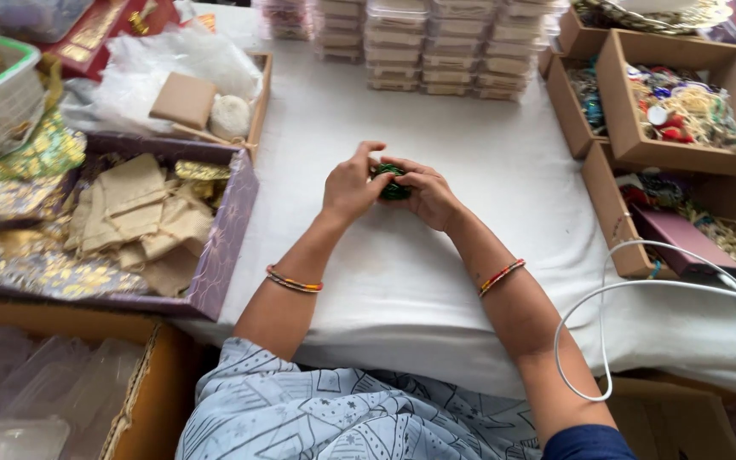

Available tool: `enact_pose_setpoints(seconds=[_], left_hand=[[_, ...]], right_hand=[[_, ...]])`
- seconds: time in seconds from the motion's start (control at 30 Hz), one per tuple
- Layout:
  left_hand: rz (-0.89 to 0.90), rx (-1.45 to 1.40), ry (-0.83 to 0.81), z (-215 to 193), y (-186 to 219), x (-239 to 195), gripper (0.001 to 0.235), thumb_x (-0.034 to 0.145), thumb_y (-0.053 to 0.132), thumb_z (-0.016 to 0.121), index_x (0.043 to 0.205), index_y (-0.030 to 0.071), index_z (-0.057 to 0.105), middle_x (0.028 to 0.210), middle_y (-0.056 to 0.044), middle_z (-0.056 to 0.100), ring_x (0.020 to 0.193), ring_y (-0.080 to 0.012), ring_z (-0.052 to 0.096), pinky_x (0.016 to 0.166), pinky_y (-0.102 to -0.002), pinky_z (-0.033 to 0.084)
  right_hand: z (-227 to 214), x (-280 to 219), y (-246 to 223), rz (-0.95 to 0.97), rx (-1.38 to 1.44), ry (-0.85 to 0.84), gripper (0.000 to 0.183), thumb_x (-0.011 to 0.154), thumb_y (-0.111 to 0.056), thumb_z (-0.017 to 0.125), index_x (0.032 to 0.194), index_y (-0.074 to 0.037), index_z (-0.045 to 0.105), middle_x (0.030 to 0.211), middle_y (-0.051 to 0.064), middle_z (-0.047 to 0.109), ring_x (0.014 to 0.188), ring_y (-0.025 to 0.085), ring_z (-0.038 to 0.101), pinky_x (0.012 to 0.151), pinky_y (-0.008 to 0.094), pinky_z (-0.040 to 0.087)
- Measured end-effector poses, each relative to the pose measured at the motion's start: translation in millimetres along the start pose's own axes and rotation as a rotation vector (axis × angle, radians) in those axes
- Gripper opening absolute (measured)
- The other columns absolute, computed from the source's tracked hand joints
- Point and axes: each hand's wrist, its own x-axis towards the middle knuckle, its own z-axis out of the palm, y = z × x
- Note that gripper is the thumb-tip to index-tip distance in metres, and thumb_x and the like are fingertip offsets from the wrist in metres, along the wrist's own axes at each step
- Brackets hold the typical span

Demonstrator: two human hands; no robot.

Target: The person ties a small beige pouch, places it into a clear plastic container, and then stacks the container. They then take a green beaded necklace, coil it, place it into a small plastic bag, and finally put the bagged necklace into another beige pouch, which they tie closed.

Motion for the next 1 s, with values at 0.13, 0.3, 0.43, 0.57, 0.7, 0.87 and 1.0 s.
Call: enact_pose_setpoints(seconds=[0.13,0.3,0.43,0.57,0.7,0.87,1.0], left_hand=[[0.234,0.571,0.239,-19,6,20,0.035,0.085,0.037,0.084,0.109,0.015,0.072,0.111,-0.007,0.069,0.099,-0.0271,0.069,0.079,-0.042,0.059],[0.196,0.817,0.487,-117,4,83,0.033,0.083,0.039,0.086,0.101,0.015,0.074,0.106,-0.009,0.068,0.095,-0.0281,0.069,0.077,-0.043,0.059],[0.153,1.066,0.641,-246,-44,118,0.022,0.083,0.023,0.088,0.097,0.013,0.075,0.108,-0.012,0.073,0.100,-0.0256,0.069,0.078,-0.039,0.061],[0.056,1.068,0.615,-344,-79,88,0.018,0.090,0.005,0.080,0.107,0.009,0.075,0.111,-0.014,0.073,0.103,-0.0299,0.068,0.090,-0.043,0.055],[-0.236,1.073,0.556,-367,-60,55,0.025,0.092,0.012,0.077,0.116,0.014,0.072,0.117,-0.014,0.071,0.107,-0.0313,0.066,0.092,-0.045,0.053],[-0.317,1.028,0.433,-344,-38,47,0.033,0.099,0.042,0.073,0.124,0.021,0.071,0.136,-0.013,0.064,0.130,-0.0371,0.051,0.106,-0.054,0.043],[-0.355,0.934,0.251,-338,-70,73,0.044,0.100,0.048,0.059,0.139,0.029,0.061,0.148,-0.013,0.049,0.142,-0.0345,0.032,0.114,-0.065,0.013]], right_hand=[[-6,3,2,0.092,0.003,0.161,0.041,0.097,-0.003,0.046,0.134,0.001,0.062,0.126,0.019,0.062,0.109,0.029,0.067,0.095,0.049,0.061],[6,2,-3,0.133,-0.059,0.274,0.041,0.096,-0.003,0.044,0.133,0.003,0.061,0.123,0.020,0.063,0.109,0.031,0.069,0.095,0.045,0.061],[14,0,-7,0.143,-0.094,0.301,0.041,0.097,-0.003,0.043,0.133,0.004,0.060,0.122,0.022,0.062,0.109,0.030,0.069,0.094,0.044,0.059],[12,0,-5,0.130,-0.097,0.280,0.041,0.097,-0.003,0.043,0.133,0.004,0.060,0.122,0.020,0.062,0.108,0.029,0.069,0.094,0.044,0.059],[10,3,-4,0.125,-0.114,0.263,0.041,0.097,-0.003,0.043,0.134,0.002,0.060,0.122,0.019,0.062,0.106,0.028,0.069,0.095,0.044,0.063],[13,2,-4,0.131,-0.140,0.269,0.041,0.098,-0.003,0.043,0.135,0.002,0.060,0.121,0.020,0.063,0.105,0.028,0.070,0.095,0.043,0.064],[16,2,-5,0.137,-0.165,0.288,0.041,0.098,-0.003,0.043,0.135,0.002,0.060,0.121,0.018,0.063,0.105,0.026,0.070,0.093,0.041,0.062]])
